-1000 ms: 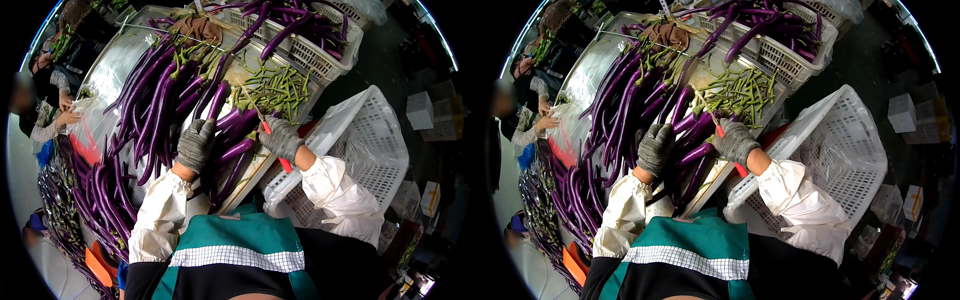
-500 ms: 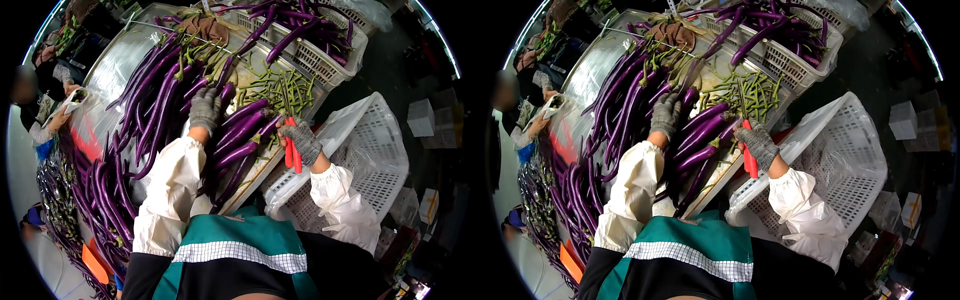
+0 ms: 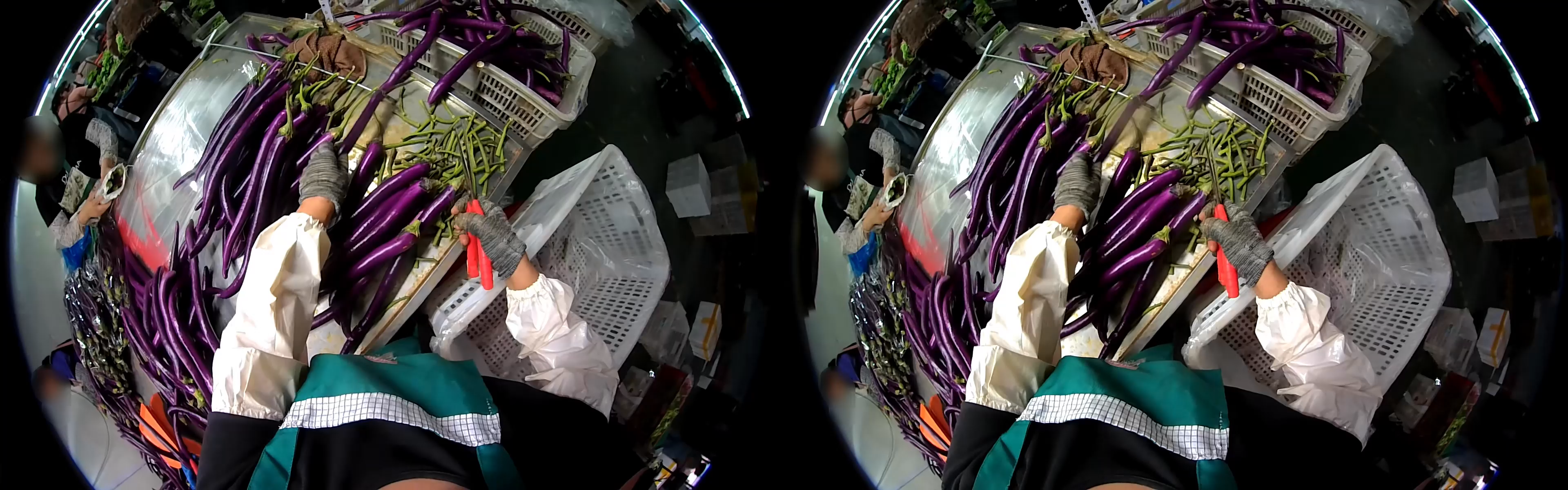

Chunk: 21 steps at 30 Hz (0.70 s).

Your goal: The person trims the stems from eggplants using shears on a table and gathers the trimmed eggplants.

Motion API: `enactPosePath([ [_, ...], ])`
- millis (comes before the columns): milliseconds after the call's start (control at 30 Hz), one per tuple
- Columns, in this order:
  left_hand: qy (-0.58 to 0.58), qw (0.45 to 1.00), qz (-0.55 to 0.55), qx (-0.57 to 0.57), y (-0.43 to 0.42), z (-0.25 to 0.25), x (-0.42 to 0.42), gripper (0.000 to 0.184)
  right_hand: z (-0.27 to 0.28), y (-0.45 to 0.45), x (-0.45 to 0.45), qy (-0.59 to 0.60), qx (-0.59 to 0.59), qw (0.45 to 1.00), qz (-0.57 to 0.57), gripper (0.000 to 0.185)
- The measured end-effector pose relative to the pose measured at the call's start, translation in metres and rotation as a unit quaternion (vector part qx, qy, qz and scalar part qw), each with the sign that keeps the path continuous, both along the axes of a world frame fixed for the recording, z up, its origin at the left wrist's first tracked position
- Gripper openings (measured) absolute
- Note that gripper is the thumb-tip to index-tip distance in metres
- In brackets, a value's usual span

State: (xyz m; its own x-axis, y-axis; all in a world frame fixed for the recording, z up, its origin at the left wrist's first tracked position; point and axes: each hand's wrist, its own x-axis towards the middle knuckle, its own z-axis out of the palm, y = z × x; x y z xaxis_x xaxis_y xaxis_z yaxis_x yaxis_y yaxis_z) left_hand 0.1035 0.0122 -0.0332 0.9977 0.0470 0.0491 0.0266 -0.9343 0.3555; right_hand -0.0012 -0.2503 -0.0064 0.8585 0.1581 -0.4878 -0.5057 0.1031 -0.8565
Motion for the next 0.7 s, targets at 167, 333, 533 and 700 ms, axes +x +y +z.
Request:
enactPosePath([
  [167,-0.294,0.951,-0.088,-0.019,0.0,0.057,-0.024,0.029,0.005,-0.002,-0.002,-0.01,0.016,1.0,-0.011,0.02],
  [333,-0.219,0.968,-0.113,-0.051,0.013,0.096,-0.063,0.026,0.018,0.004,-0.007,-0.063,-0.023,0.996,0.051,0.025],
  [533,-0.161,0.968,-0.135,-0.141,0.026,0.083,-0.097,0.027,0.023,0.015,0.0,-0.088,-0.088,0.989,0.082,0.025],
  [700,-0.118,0.969,-0.146,-0.162,0.029,0.08,-0.116,0.026,0.032,0.021,0.007,-0.081,-0.105,0.986,0.098,0.025],
])
